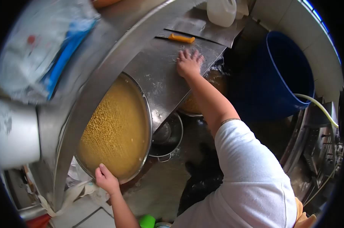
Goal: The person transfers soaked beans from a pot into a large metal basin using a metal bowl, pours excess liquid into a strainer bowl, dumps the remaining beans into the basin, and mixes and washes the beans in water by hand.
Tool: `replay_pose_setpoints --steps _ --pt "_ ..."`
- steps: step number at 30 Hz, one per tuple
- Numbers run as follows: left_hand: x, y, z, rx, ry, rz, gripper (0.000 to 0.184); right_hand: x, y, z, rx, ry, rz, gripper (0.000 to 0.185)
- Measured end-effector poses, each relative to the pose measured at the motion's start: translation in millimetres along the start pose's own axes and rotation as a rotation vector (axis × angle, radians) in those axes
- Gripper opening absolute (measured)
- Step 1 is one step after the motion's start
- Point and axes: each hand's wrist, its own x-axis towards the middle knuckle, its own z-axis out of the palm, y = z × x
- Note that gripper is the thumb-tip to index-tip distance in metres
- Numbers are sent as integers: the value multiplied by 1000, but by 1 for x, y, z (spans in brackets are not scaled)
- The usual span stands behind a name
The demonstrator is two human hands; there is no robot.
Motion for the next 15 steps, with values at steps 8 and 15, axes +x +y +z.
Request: replay_pose_setpoints --steps 8,15 --pt "-2 -6 -4 -25 119 68 38 -67 11 -51 -272 -210 50 58" --pt "-4 -6 -11 0 64 20 36 -178 -83 -31 -138 -266 -469 52"
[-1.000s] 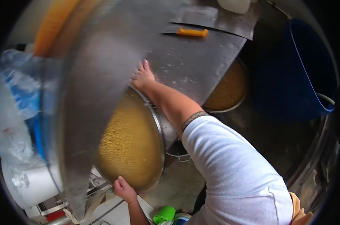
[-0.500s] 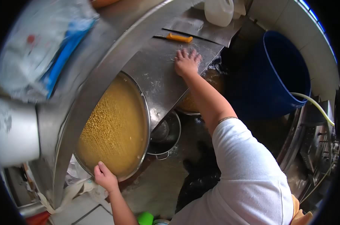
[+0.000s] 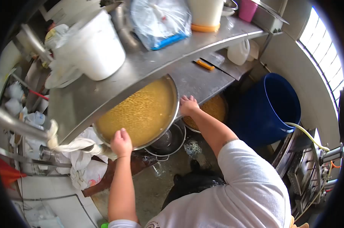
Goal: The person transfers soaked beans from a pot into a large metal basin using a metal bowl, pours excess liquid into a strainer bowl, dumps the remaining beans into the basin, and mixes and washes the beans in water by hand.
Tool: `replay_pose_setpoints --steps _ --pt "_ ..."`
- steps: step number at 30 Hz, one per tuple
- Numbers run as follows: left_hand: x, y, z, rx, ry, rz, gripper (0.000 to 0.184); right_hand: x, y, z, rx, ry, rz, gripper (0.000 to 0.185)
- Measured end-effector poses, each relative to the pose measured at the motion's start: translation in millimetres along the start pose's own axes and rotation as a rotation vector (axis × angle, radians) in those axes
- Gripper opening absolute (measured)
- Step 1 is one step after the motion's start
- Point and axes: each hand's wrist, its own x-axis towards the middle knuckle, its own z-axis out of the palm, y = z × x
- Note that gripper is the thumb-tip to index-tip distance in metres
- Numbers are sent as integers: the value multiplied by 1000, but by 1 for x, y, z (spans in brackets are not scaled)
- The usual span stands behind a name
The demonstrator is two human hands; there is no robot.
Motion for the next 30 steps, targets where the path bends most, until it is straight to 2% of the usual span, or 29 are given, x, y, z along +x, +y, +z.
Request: replay_pose_setpoints --steps 2,4,6,7,8,10,12,13,14,15,16,19,22,30 --pt "-1 0 1 -17 99 45 35 43 9 24 138 -198 161 45" --pt "0 -2 -4 -45 120 111 32 32 -21 -23 1101 104 528 58" --pt "4 -9 0 -41 146 154 27 25 -41 -57 1153 372 257 63" --pt "6 -7 -3 -41 159 128 27 28 -61 -61 1441 433 217 59" --pt "6 -5 -7 -37 181 144 26 34 -67 -60 1433 420 210 59" --pt "3 -3 -12 -37 171 160 28 33 -67 -49 714 405 81 57" --pt "6 -1 -15 -14 186 249 45 7 -85 -72 630 358 106 58" --pt "6 1 -15 -17 163 253 45 -5 -94 -78 548 316 117 60" --pt "6 3 -18 37 10 219 57 -9 -96 -69 548 303 140 60" --pt "7 7 -20 93 -138 188 69 -12 -96 -63 402 317 113 61" --pt "8 15 -24 92 -157 195 69 -11 -94 -58 254 327 83 62" --pt "19 30 -28 245 -525 165 90 -13 -96 -63 314 341 75 61" --pt "37 27 -6 261 -532 229 94 -18 -99 -73 351 285 116 62" --pt "92 24 58 241 -552 142 109 -22 -95 -75 432 265 116 53"
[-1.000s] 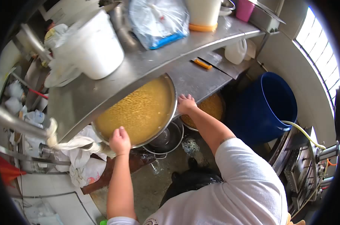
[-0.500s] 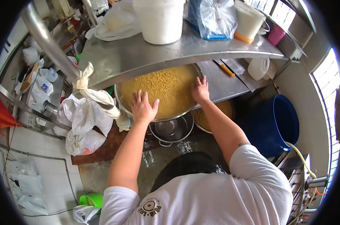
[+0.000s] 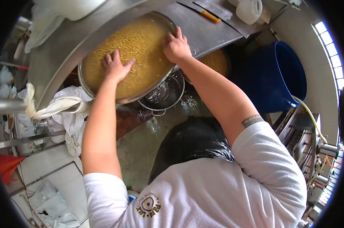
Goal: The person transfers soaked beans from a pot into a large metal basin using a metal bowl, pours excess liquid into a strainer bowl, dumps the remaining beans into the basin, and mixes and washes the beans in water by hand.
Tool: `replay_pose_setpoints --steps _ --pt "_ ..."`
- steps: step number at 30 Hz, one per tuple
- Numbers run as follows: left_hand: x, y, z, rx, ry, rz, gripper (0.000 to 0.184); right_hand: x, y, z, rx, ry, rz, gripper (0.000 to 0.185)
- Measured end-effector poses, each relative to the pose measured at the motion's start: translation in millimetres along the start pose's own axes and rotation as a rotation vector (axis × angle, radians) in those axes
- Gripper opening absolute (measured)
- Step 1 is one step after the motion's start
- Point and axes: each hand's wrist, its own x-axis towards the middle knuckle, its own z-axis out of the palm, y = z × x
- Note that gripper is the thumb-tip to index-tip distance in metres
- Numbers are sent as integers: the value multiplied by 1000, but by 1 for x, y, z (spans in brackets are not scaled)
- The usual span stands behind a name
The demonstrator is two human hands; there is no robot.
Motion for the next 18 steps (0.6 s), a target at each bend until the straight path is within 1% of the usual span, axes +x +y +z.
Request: replay_pose_setpoints --steps 2,4,5,7,8,10,11,12,13,15,17,18 --pt "14 0 4 31 -3 -1 109 -4 -4 -5 21 -31 41 51" --pt "26 1 5 121 -53 -49 107 -2 -7 -9 48 -51 70 50" --pt "34 1 7 127 -63 -41 107 -1 -7 -10 39 -69 67 49" --pt "49 1 8 202 -120 -69 99 -1 -7 -10 41 -79 58 47" --pt "56 1 10 205 -129 -65 99 -2 -7 -11 41 -84 68 47" --pt "73 2 16 249 -202 -139 91 -2 -8 -11 65 -79 52 45" --pt "97 -17 39 295 -190 -122 89 0 -7 -10 66 -83 62 45" --pt "112 -25 43 300 -202 -115 89 1 -7 -8 70 -69 48 44" --pt "122 -29 49 141 -216 -221 86 -1 -5 -5 71 -58 39 43" --pt "136 -20 63 -14 -246 -325 84 0 -4 -5 81 -63 50 42" --pt "152 -1 53 801 -678 72 60 1 -3 -2 87 -53 37 41" --pt "154 8 48 1138 -827 223 52 2 -2 -1 88 -57 42 41"
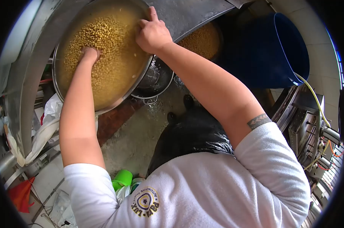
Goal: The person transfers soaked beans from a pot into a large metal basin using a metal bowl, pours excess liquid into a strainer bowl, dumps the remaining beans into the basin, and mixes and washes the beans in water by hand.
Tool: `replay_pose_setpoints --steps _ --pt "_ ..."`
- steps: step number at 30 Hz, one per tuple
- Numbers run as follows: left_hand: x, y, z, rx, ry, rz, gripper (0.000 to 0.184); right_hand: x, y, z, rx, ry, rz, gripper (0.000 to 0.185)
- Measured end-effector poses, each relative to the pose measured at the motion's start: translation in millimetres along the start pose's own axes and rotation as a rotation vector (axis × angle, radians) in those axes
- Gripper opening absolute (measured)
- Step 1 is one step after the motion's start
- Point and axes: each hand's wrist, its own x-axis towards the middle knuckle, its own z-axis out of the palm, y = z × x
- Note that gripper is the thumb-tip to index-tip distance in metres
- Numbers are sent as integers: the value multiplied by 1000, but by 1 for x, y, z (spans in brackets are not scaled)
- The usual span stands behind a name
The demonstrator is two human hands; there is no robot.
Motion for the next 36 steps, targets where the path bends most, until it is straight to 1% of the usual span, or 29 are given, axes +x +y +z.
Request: replay_pose_setpoints --steps 1,2,3,6,12,15,17,20,26,28,35,36 --pt "1 -2 -8 356 -89 117 47 -1 0 0 0 4 -5 41" --pt "2 -2 -15 477 -122 151 46 0 0 -1 1 9 -11 40" --pt "1 -1 -19 476 -125 142 46 2 1 -2 3 10 -8 40" --pt "20 1 -20 245 -87 0 45 1 2 -3 27 -7 -3 40" --pt "49 -3 -18 110 -68 -105 44 -1 2 -11 -14 -48 9 41" --pt "64 -1 -16 80 -61 -122 43 -3 0 -15 37 -36 33 43" --pt "70 -3 -14 65 -62 -125 43 -1 -3 -15 75 15 -5 38" --pt "74 -3 -9 37 -62 -128 42 0 -2 -14 109 26 2 40" --pt "64 -4 1 -32 -55 -131 41 -2 -1 -12 72 69 -17 40" --pt "58 -4 6 -63 -53 -132 41 -2 -1 -14 60 38 9 42" --pt "35 -2 24 -169 -37 -133 39 -4 -5 -16 96 58 10 39" --pt "32 -2 26 -184 -35 -132 39 -4 -4 -15 60 27 36 41"
